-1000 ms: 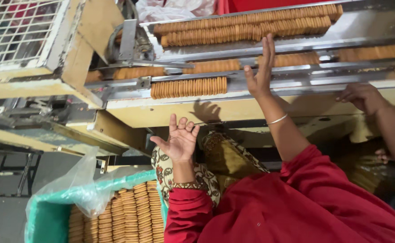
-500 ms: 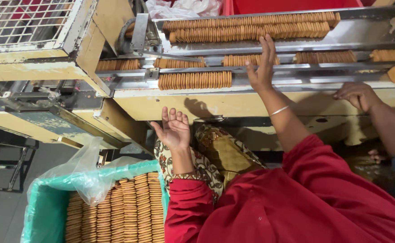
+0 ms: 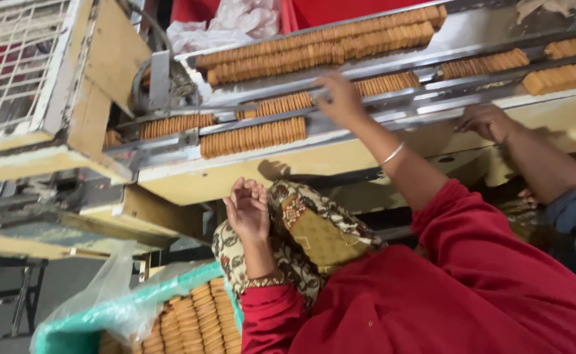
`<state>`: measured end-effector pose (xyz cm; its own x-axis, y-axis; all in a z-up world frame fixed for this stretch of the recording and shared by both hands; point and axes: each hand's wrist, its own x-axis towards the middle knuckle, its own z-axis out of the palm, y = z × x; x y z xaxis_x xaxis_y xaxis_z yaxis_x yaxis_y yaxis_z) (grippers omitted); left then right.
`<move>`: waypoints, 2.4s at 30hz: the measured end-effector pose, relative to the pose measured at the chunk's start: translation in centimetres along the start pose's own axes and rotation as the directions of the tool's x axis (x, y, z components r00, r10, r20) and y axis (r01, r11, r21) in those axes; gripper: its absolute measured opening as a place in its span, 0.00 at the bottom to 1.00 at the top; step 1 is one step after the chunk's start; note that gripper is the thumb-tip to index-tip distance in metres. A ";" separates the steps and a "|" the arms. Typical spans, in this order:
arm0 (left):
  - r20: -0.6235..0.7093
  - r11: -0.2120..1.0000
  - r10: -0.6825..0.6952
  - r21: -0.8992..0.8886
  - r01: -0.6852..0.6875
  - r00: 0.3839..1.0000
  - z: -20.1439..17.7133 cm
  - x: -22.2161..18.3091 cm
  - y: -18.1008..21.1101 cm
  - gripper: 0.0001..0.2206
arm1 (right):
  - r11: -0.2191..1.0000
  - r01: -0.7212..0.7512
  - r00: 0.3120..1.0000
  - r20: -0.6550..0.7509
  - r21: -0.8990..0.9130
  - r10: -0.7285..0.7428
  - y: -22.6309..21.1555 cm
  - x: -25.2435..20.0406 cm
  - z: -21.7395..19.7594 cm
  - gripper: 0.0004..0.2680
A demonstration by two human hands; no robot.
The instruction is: The person sorts and aligns biscuits on a conveyor belt by hand, moving rows of biscuits and clearing gaps.
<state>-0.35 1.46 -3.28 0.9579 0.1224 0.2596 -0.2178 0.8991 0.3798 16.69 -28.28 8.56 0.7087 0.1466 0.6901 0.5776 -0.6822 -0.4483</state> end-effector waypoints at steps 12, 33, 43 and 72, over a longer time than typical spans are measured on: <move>-0.009 0.834 -0.201 0.523 0.176 0.980 7.3 2.3 -2.0 0.16 | 0.925 -0.012 0.780 0.576 -0.379 0.246 -2.4 8.1 5.7 0.13; 0.153 -0.070 -0.272 0.982 -0.178 0.950 16.4 19.1 -17.2 0.28 | 0.929 -0.003 0.806 0.548 -0.371 0.221 7.8 5.0 -6.4 0.13; 0.136 0.557 -0.415 0.820 0.133 0.900 15.9 20.5 -23.9 0.17 | 0.968 -0.252 0.844 0.491 0.013 0.213 10.4 6.8 -13.8 0.08; 0.138 0.421 -0.797 0.825 0.378 0.588 21.5 15.4 -32.5 0.15 | 0.471 -0.414 0.655 0.105 -0.779 0.749 23.5 -1.2 -27.6 0.13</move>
<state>17.42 -34.94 7.48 0.7112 -0.7025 -0.0277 0.1160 0.0784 0.9902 18.24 -64.19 12.88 0.9389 -0.3395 0.0565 -0.3366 -0.9401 -0.0545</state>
